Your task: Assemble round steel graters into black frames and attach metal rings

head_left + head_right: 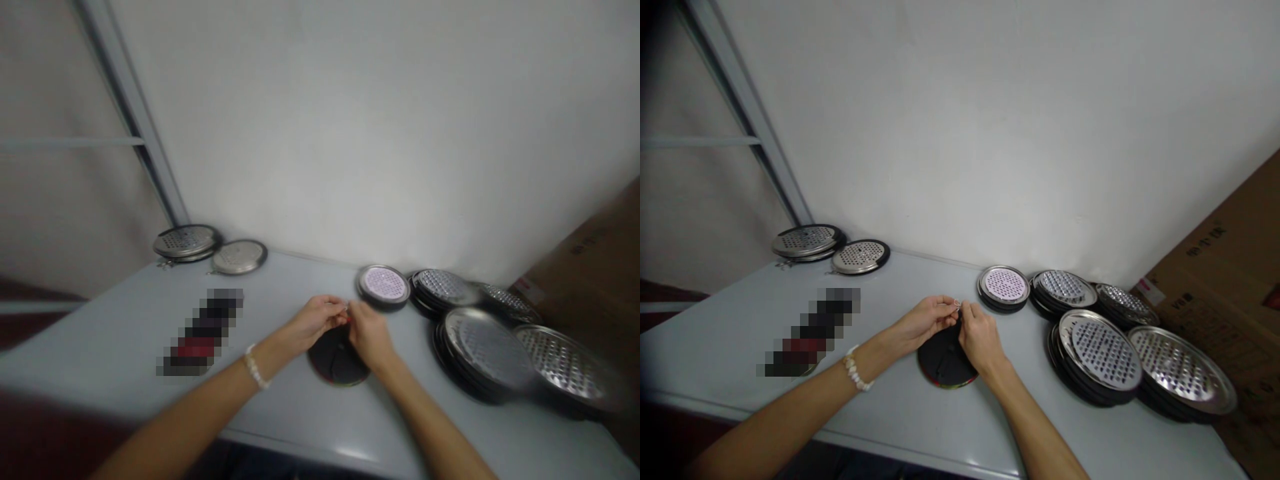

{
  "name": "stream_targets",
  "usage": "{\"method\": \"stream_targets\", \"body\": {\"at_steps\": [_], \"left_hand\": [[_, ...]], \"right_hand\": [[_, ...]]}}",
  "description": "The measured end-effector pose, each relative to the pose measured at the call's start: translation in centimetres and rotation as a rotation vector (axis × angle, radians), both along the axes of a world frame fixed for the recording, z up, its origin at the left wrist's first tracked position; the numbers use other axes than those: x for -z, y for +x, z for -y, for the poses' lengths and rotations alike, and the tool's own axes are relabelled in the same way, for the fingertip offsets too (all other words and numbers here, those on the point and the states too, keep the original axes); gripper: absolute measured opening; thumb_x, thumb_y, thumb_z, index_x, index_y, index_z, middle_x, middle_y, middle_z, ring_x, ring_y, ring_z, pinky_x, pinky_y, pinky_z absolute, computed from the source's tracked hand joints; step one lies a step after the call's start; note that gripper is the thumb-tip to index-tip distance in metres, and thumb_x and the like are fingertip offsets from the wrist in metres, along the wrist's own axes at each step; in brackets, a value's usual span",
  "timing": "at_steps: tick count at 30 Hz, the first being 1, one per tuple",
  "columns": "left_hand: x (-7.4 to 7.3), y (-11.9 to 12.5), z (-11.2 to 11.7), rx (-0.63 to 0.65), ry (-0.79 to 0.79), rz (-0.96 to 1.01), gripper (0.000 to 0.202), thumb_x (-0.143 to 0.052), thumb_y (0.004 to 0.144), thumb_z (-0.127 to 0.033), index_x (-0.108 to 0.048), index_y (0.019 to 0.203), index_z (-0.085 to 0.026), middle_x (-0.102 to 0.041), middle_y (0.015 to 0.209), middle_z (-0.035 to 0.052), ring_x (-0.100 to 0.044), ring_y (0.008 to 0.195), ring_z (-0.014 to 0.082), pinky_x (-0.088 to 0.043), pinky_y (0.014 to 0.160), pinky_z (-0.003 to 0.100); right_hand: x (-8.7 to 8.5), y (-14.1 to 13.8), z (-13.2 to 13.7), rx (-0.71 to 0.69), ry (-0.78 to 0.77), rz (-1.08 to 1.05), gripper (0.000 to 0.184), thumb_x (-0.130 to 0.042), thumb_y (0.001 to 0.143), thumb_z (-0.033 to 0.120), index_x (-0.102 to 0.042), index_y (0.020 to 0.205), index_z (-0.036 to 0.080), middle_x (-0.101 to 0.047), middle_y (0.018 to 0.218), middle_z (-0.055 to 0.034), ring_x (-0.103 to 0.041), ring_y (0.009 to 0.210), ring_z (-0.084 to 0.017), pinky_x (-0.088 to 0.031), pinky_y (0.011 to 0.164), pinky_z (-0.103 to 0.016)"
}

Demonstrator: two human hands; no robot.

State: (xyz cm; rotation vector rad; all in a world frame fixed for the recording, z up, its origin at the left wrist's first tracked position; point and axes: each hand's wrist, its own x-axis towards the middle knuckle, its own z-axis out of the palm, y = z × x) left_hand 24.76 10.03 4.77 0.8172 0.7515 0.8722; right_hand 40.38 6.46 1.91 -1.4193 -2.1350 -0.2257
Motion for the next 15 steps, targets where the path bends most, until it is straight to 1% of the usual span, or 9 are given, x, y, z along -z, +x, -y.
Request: {"method": "stream_targets", "body": {"at_steps": [4,6,9,11,13,15], "left_hand": [[0.0,0.0,0.1,-0.060,0.023,0.009,0.020,-0.077,0.079,-0.008,-0.059,0.085,-0.015,-0.065,0.066,-0.0002,-0.061,0.059,0.0079,-0.049,0.060,0.016],[-0.1,0.0,-0.1,-0.091,0.041,0.005,0.022,-0.077,0.080,-0.011,-0.057,0.087,-0.016,-0.064,0.067,-0.0008,-0.061,0.059,0.0079,-0.049,0.061,0.017],[-0.6,-0.4,-0.6,-0.152,0.105,-0.017,0.020,-0.074,0.085,-0.022,-0.055,0.091,-0.017,-0.066,0.073,0.0006,-0.064,0.063,0.0090,-0.052,0.066,0.019],[-1.1,-0.8,-0.9,-0.198,0.182,-0.051,0.020,-0.072,0.087,-0.029,-0.057,0.095,-0.018,-0.069,0.080,0.0012,-0.065,0.067,0.0093,-0.052,0.068,0.021],[-1.5,-1.3,-1.2,-0.217,0.279,-0.116,0.023,-0.076,0.082,-0.031,-0.060,0.093,-0.018,-0.069,0.080,0.0003,-0.064,0.067,0.0099,-0.051,0.068,0.021],[-1.9,-1.6,-1.2,-0.187,0.380,-0.202,0.024,-0.084,0.073,-0.025,-0.066,0.085,-0.016,-0.069,0.073,-0.0001,-0.064,0.066,0.0119,-0.050,0.067,0.022]], "right_hand": [[0.3,0.1,-0.1,0.005,-0.004,-0.018,0.026,-0.048,0.083,0.000,-0.062,0.099,0.017,-0.063,0.082,-0.0054,-0.056,0.068,-0.017,-0.038,0.059,-0.024],[0.4,0.1,-0.1,-0.001,-0.005,-0.034,0.027,-0.047,0.085,0.001,-0.062,0.100,0.016,-0.064,0.083,-0.0060,-0.057,0.068,-0.018,-0.040,0.060,-0.024],[0.4,-0.1,0.0,-0.024,-0.008,-0.069,0.025,-0.045,0.089,0.004,-0.063,0.103,0.015,-0.065,0.082,-0.0066,-0.059,0.069,-0.018,-0.043,0.061,-0.025],[0.3,-0.3,0.2,-0.043,-0.011,-0.100,0.025,-0.044,0.094,0.007,-0.064,0.107,0.014,-0.066,0.082,-0.0073,-0.061,0.070,-0.019,-0.046,0.063,-0.026],[0.1,-0.5,0.3,-0.059,-0.017,-0.136,0.025,-0.042,0.098,0.011,-0.064,0.111,0.013,-0.068,0.084,-0.0087,-0.064,0.071,-0.020,-0.048,0.066,-0.027],[-0.2,-0.7,0.5,-0.072,-0.029,-0.177,0.027,-0.041,0.101,0.014,-0.065,0.111,0.013,-0.069,0.085,-0.0098,-0.065,0.073,-0.021,-0.050,0.067,-0.028]]}}
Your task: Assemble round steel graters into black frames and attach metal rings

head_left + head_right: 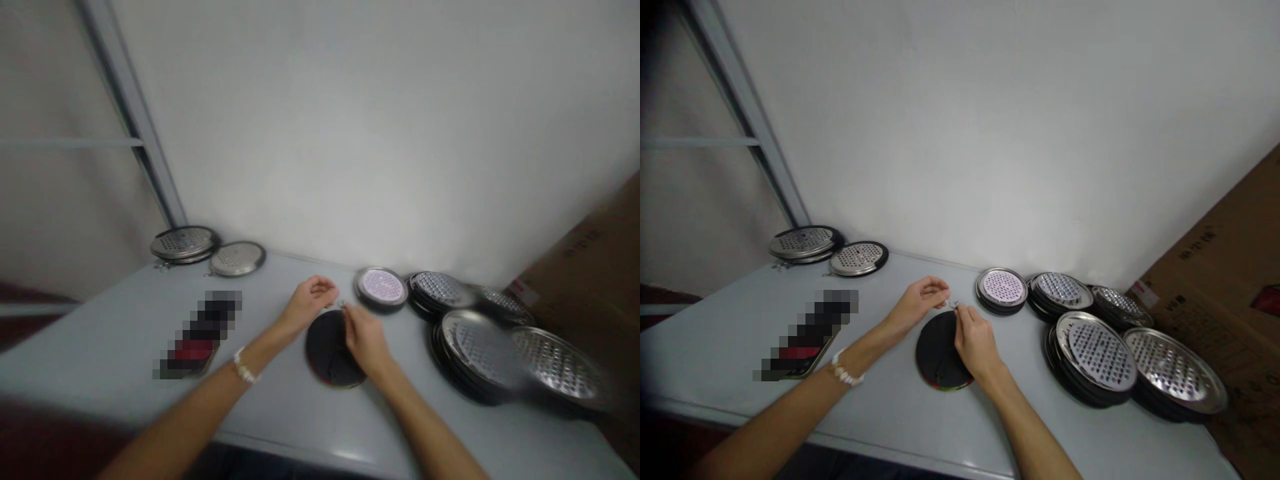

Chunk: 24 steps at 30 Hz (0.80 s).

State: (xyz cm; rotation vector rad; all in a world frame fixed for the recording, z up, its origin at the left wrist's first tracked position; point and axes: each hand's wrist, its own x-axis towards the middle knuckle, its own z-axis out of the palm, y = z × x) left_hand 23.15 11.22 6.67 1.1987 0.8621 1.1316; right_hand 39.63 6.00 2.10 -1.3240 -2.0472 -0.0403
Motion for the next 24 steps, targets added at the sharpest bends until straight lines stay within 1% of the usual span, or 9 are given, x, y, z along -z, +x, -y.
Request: {"method": "stream_targets", "body": {"at_steps": [2,5,7,9,11,14,16,20,24], "left_hand": [[-0.4,-0.1,0.2,0.044,0.076,-0.103,0.017,-0.085,0.068,-0.019,-0.071,0.077,-0.015,-0.069,0.068,0.0010,-0.063,0.065,0.0141,-0.049,0.067,0.024],[-1.2,-0.2,1.2,0.082,0.163,-0.209,0.004,-0.079,0.073,-0.016,-0.076,0.076,-0.017,-0.073,0.072,0.0034,-0.065,0.069,0.0169,-0.050,0.071,0.027],[-1.9,-0.4,2.3,0.108,0.283,-0.308,0.007,-0.074,0.077,-0.015,-0.078,0.079,-0.020,-0.076,0.080,0.0037,-0.067,0.078,0.0188,-0.050,0.079,0.028],[-2.4,-0.8,3.6,0.184,0.457,-0.433,0.013,-0.070,0.082,-0.015,-0.079,0.083,-0.023,-0.077,0.087,0.0032,-0.068,0.086,0.0201,-0.049,0.085,0.028],[-2.4,-1.3,5.0,0.268,0.601,-0.528,0.016,-0.065,0.088,-0.016,-0.079,0.088,-0.025,-0.078,0.092,0.0028,-0.070,0.090,0.0201,-0.049,0.088,0.028],[-1.2,-2.4,6.6,0.323,0.656,-0.619,0.018,-0.062,0.091,-0.016,-0.077,0.094,-0.024,-0.079,0.095,0.0029,-0.071,0.090,0.0193,-0.050,0.086,0.027],[0.0,-3.1,7.2,0.332,0.667,-0.698,0.018,-0.061,0.092,-0.015,-0.077,0.095,-0.023,-0.079,0.094,0.0029,-0.071,0.089,0.0195,-0.050,0.085,0.027],[1.8,-4.2,7.6,0.316,0.707,-0.756,0.018,-0.060,0.091,-0.014,-0.076,0.092,-0.022,-0.078,0.092,0.0035,-0.071,0.089,0.0201,-0.051,0.084,0.028],[2.4,-4.6,7.8,0.323,0.712,-0.754,0.016,-0.062,0.092,-0.014,-0.076,0.093,-0.021,-0.078,0.094,0.0046,-0.070,0.090,0.0199,-0.051,0.085,0.029]], "right_hand": [[-0.5,-0.2,0.2,-0.011,-0.018,-0.044,0.027,-0.041,0.102,0.016,-0.067,0.109,0.014,-0.070,0.085,-0.0096,-0.067,0.075,-0.021,-0.052,0.070,-0.029],[-1.4,-0.1,1.0,0.010,-0.039,-0.119,0.025,-0.047,0.102,0.022,-0.064,0.118,0.014,-0.071,0.092,-0.0097,-0.068,0.080,-0.021,-0.055,0.075,-0.031],[-2.0,0.1,2.1,0.021,-0.065,-0.242,0.038,-0.057,0.098,0.029,-0.055,0.134,0.015,-0.069,0.110,-0.0130,-0.069,0.088,-0.021,-0.057,0.077,-0.033],[-2.4,0.4,3.7,-0.024,-0.121,-0.434,0.054,-0.065,0.093,0.032,-0.046,0.142,0.018,-0.064,0.125,-0.0151,-0.069,0.098,-0.022,-0.059,0.079,-0.033],[-2.5,0.5,5.5,-0.106,-0.216,-0.601,0.046,-0.064,0.093,0.030,-0.052,0.136,0.020,-0.068,0.119,-0.0122,-0.070,0.098,-0.021,-0.059,0.078,-0.032],[-1.9,0.4,7.8,-0.129,-0.298,-0.606,0.016,-0.060,0.096,0.025,-0.068,0.109,0.020,-0.074,0.088,-0.0047,-0.069,0.078,-0.018,-0.056,0.070,-0.028],[-1.2,0.1,8.7,-0.117,-0.271,-0.522,0.014,-0.057,0.096,0.021,-0.071,0.095,0.020,-0.073,0.083,-0.0040,-0.068,0.075,-0.018,-0.053,0.069,-0.027],[-0.3,-0.5,9.2,-0.152,-0.237,-0.433,0.020,-0.054,0.097,0.016,-0.072,0.095,0.021,-0.070,0.090,-0.0055,-0.067,0.083,-0.018,-0.053,0.075,-0.028],[-0.3,-0.6,9.3,-0.160,-0.272,-0.376,0.020,-0.054,0.098,0.014,-0.071,0.103,0.021,-0.066,0.094,-0.0055,-0.064,0.088,-0.018,-0.053,0.078,-0.028]]}}
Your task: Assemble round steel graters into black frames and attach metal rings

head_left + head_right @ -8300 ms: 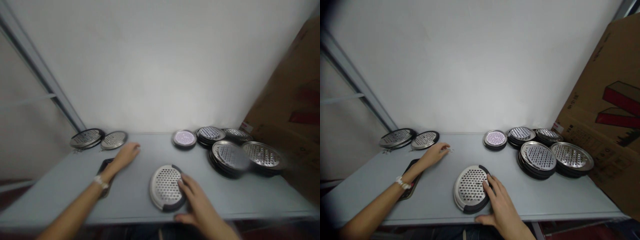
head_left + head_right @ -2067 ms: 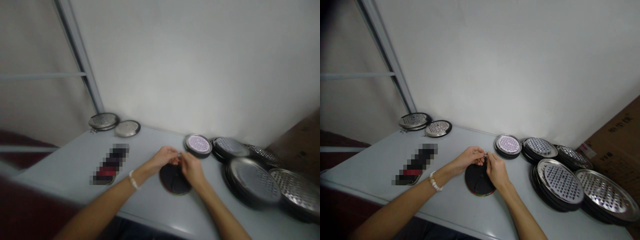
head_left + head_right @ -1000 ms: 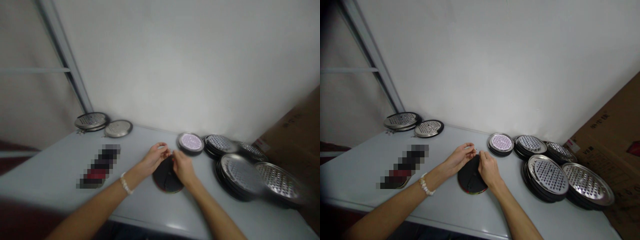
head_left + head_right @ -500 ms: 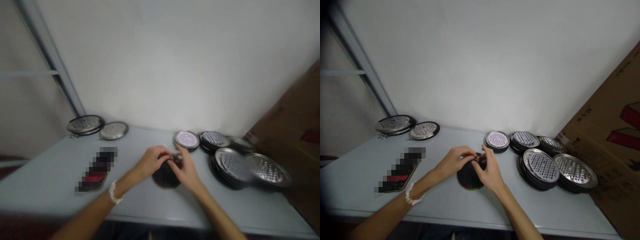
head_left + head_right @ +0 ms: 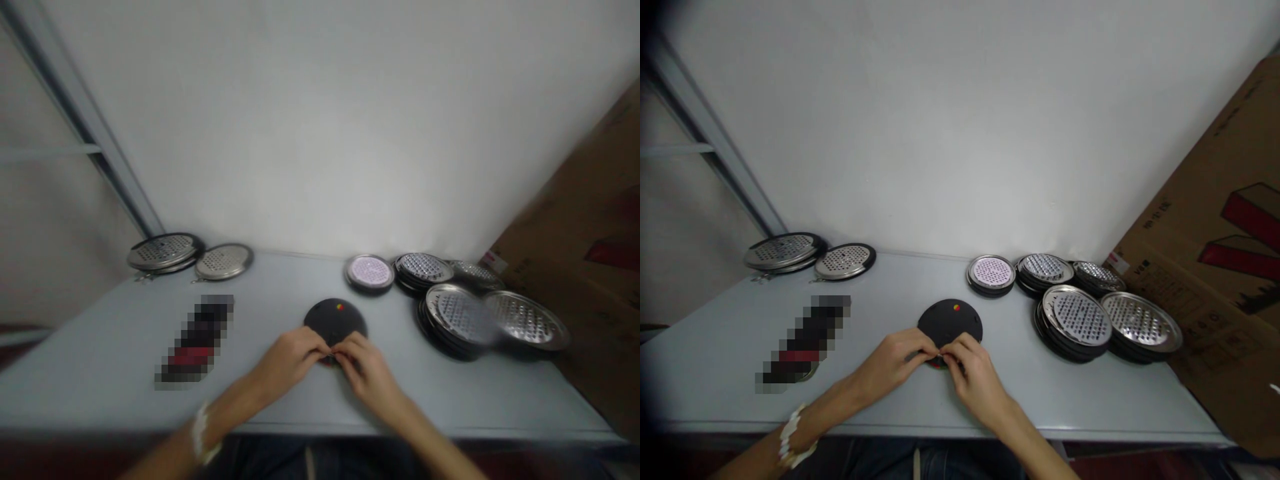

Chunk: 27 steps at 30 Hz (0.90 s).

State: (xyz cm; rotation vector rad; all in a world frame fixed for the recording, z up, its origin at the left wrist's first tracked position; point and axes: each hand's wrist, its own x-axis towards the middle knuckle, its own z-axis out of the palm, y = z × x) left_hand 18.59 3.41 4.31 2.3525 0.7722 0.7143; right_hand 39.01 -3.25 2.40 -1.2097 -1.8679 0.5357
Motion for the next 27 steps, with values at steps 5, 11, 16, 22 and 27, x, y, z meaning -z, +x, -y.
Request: {"method": "stream_targets", "body": {"at_steps": [5,11,16,22,27], "left_hand": [[0.2,0.0,-0.1,0.023,0.016,0.037,0.015,-0.062,0.091,-0.013,-0.075,0.088,-0.020,-0.077,0.089,0.0048,-0.068,0.089,0.0198,-0.051,0.085,0.030],[0.2,-0.1,-0.3,0.057,0.018,0.102,0.018,-0.061,0.092,-0.015,-0.076,0.085,-0.022,-0.076,0.088,0.0042,-0.067,0.090,0.0191,-0.051,0.086,0.031],[0.4,-0.1,-0.4,0.080,0.019,0.087,0.018,-0.061,0.093,-0.014,-0.075,0.085,-0.022,-0.076,0.089,0.0039,-0.066,0.090,0.0191,-0.050,0.086,0.031],[1.3,-0.2,-0.6,0.112,0.050,0.120,0.018,-0.062,0.094,-0.014,-0.075,0.085,-0.021,-0.074,0.088,0.0043,-0.065,0.091,0.0187,-0.050,0.086,0.030],[1.4,-0.2,-0.3,0.094,0.048,0.099,0.018,-0.063,0.093,-0.012,-0.076,0.084,-0.021,-0.075,0.089,0.0043,-0.064,0.091,0.0190,-0.049,0.086,0.030]], "right_hand": [[0.2,0.2,0.3,-0.022,0.019,0.029,0.018,-0.054,0.099,0.014,-0.070,0.101,0.021,-0.065,0.094,-0.0057,-0.062,0.090,-0.020,-0.052,0.080,-0.031],[0.7,-0.2,0.5,-0.013,0.058,-0.017,0.018,-0.051,0.098,0.013,-0.068,0.097,0.020,-0.065,0.092,-0.0060,-0.060,0.088,-0.020,-0.050,0.079,-0.031],[0.2,-0.2,0.3,-0.026,0.057,0.037,0.020,-0.049,0.099,0.013,-0.066,0.091,0.020,-0.063,0.088,-0.0057,-0.058,0.086,-0.020,-0.049,0.076,-0.031],[0.4,-0.1,0.1,-0.050,0.069,0.126,0.023,-0.045,0.100,0.012,-0.061,0.086,0.020,-0.059,0.086,-0.0054,-0.055,0.085,-0.021,-0.047,0.075,-0.031],[1.0,-0.1,0.3,-0.064,0.093,0.146,0.025,-0.042,0.101,0.012,-0.060,0.086,0.020,-0.059,0.085,-0.0055,-0.055,0.084,-0.021,-0.047,0.076,-0.032]]}}
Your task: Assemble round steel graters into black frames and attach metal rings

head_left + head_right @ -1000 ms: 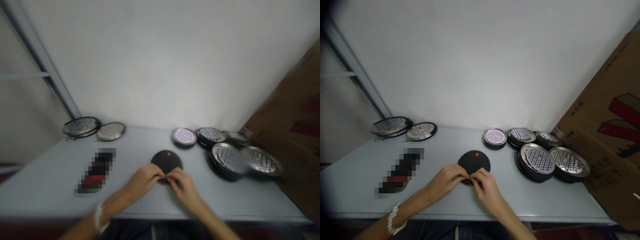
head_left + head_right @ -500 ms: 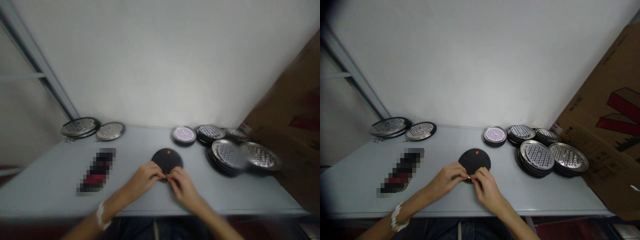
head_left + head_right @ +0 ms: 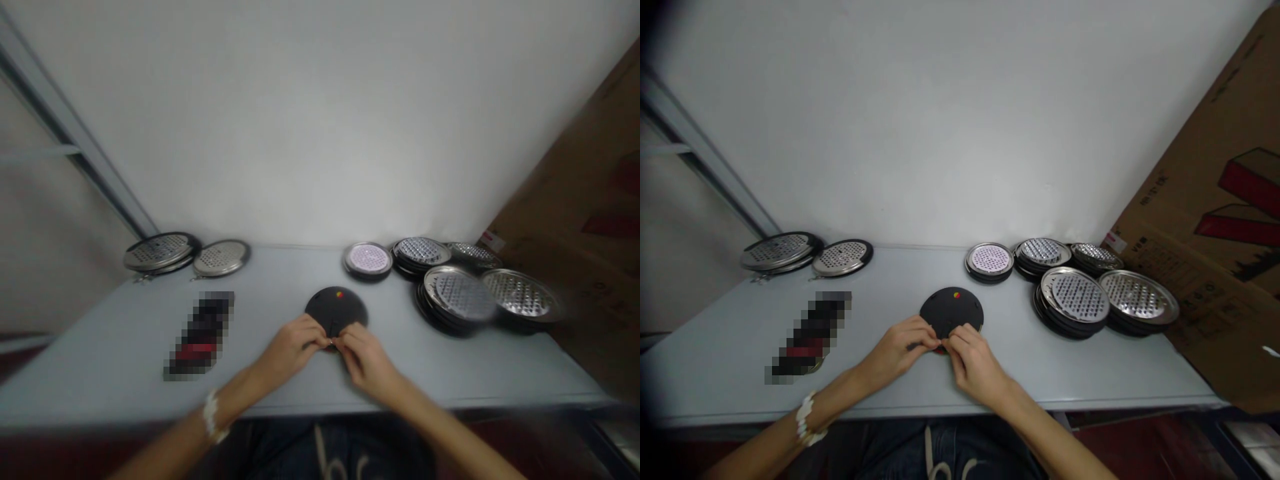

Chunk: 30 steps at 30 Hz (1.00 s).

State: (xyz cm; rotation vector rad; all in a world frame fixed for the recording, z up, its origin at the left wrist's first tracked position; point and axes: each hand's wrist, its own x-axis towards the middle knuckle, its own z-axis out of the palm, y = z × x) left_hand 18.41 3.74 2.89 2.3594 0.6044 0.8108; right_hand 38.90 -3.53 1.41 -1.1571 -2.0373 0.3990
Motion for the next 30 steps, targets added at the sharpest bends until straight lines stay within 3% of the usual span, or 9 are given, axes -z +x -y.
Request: {"method": "stream_targets", "body": {"at_steps": [13,16,19,21,24,27,30], "left_hand": [[-2.0,2.3,-0.1,-0.042,-0.037,-0.166,0.012,-0.074,0.086,-0.014,-0.078,0.079,-0.022,-0.075,0.086,0.0017,-0.062,0.099,0.0207,-0.048,0.094,0.033],[-2.3,2.8,0.9,-0.072,-0.013,-0.209,0.008,-0.077,0.082,-0.016,-0.077,0.088,-0.021,-0.073,0.093,0.0037,-0.062,0.101,0.0230,-0.050,0.094,0.037],[-2.0,3.0,2.4,-0.115,0.083,-0.288,0.047,-0.084,0.074,-0.021,-0.068,0.119,-0.021,-0.067,0.119,0.0086,-0.059,0.114,0.0280,-0.052,0.099,0.043],[-1.5,3.2,3.0,-0.157,0.176,-0.322,0.059,-0.080,0.077,-0.020,-0.060,0.132,-0.021,-0.060,0.134,0.0111,-0.054,0.126,0.0295,-0.050,0.106,0.046],[-0.8,3.0,3.1,-0.192,0.324,-0.329,0.047,-0.066,0.086,-0.011,-0.059,0.132,-0.017,-0.062,0.136,0.0133,-0.056,0.128,0.0283,-0.048,0.110,0.045],[-1.0,2.0,2.3,-0.174,0.427,-0.312,0.044,-0.057,0.092,-0.011,-0.058,0.136,-0.017,-0.065,0.136,0.0136,-0.060,0.126,0.0294,-0.050,0.107,0.047],[-2.2,0.1,0.5,-0.242,0.315,-0.172,0.040,-0.055,0.096,-0.019,-0.059,0.136,-0.020,-0.069,0.131,0.0128,-0.066,0.119,0.0289,-0.053,0.103,0.046]], "right_hand": [[1.4,1.1,1.3,0.087,0.047,-0.054,0.024,-0.043,0.100,0.012,-0.065,0.098,0.020,-0.061,0.095,-0.0091,-0.059,0.088,-0.022,-0.052,0.078,-0.035],[1.3,1.6,1.6,0.103,0.053,-0.087,0.022,-0.045,0.100,0.011,-0.065,0.099,0.020,-0.063,0.095,-0.0079,-0.061,0.087,-0.021,-0.053,0.077,-0.033],[0.4,1.2,1.7,0.139,0.073,-0.194,0.020,-0.047,0.099,0.010,-0.064,0.100,0.021,-0.065,0.093,-0.0059,-0.064,0.085,-0.020,-0.053,0.076,-0.030],[-0.5,0.3,1.7,0.153,0.092,-0.276,0.020,-0.048,0.098,0.009,-0.063,0.100,0.022,-0.066,0.093,-0.0047,-0.064,0.086,-0.019,-0.053,0.078,-0.030],[-2.0,-1.6,1.7,0.141,0.163,-0.312,0.021,-0.050,0.097,0.007,-0.062,0.101,0.023,-0.066,0.095,-0.0045,-0.063,0.089,-0.019,-0.052,0.081,-0.031],[-3.6,-3.4,1.8,0.110,0.271,-0.250,0.027,-0.045,0.095,0.003,-0.062,0.105,0.023,-0.065,0.097,-0.0064,-0.061,0.091,-0.021,-0.053,0.082,-0.033],[-4.8,-3.9,2.3,0.079,0.362,-0.176,0.037,-0.043,0.093,0.000,-0.058,0.119,0.021,-0.062,0.116,-0.0124,-0.059,0.105,-0.023,-0.054,0.089,-0.036]]}}
